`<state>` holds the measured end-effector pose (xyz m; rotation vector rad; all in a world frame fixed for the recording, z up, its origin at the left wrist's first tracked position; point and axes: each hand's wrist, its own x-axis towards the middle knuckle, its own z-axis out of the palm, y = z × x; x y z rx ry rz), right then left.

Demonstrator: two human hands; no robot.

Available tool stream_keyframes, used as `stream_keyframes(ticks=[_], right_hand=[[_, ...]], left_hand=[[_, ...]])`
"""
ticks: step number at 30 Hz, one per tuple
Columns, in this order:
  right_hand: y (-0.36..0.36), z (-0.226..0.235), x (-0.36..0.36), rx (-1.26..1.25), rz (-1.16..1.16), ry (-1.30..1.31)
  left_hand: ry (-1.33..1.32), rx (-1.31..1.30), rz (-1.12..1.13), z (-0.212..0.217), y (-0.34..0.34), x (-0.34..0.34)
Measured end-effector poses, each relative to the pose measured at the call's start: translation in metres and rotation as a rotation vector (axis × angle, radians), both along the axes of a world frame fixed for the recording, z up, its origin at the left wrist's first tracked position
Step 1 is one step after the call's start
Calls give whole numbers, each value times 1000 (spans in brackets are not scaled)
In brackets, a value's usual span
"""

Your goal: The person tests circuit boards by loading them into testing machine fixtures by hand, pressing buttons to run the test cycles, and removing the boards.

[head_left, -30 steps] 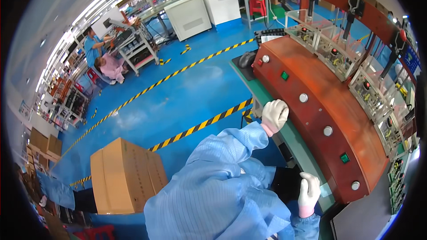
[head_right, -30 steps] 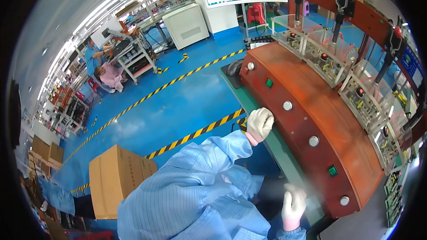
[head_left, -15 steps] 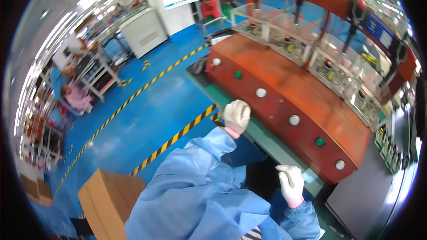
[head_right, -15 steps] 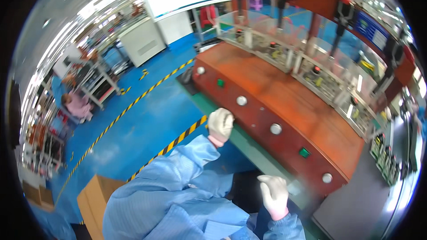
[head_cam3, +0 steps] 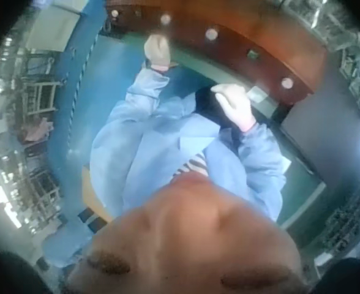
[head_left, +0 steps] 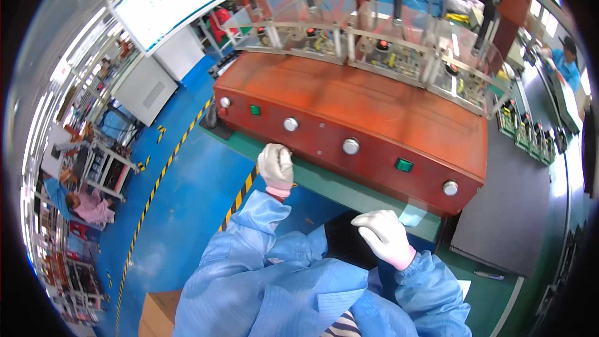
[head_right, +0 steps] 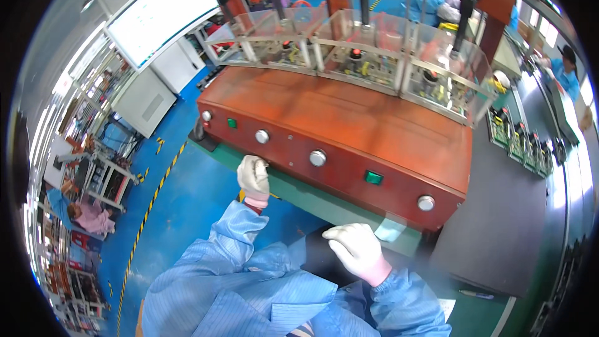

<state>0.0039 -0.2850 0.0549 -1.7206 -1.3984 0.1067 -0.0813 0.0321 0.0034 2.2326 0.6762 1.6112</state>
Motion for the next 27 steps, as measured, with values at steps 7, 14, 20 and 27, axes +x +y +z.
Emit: stream_keyframes(ticks=[7,14,20,27], right_hand=[[2,1,2,40,28,-113],[-4,-3,-2,24,-17,-62],[-2,-7,-2,45,-8,-73],[1,-7,-2,40,-10,-87]], left_hand=[[32,-71,-10,-10,5,-6],[46,-121,-42,-3,-1,-7],[48,-83,-48,-8,4,-8],[33,-87,-29,-6,5,-7]])
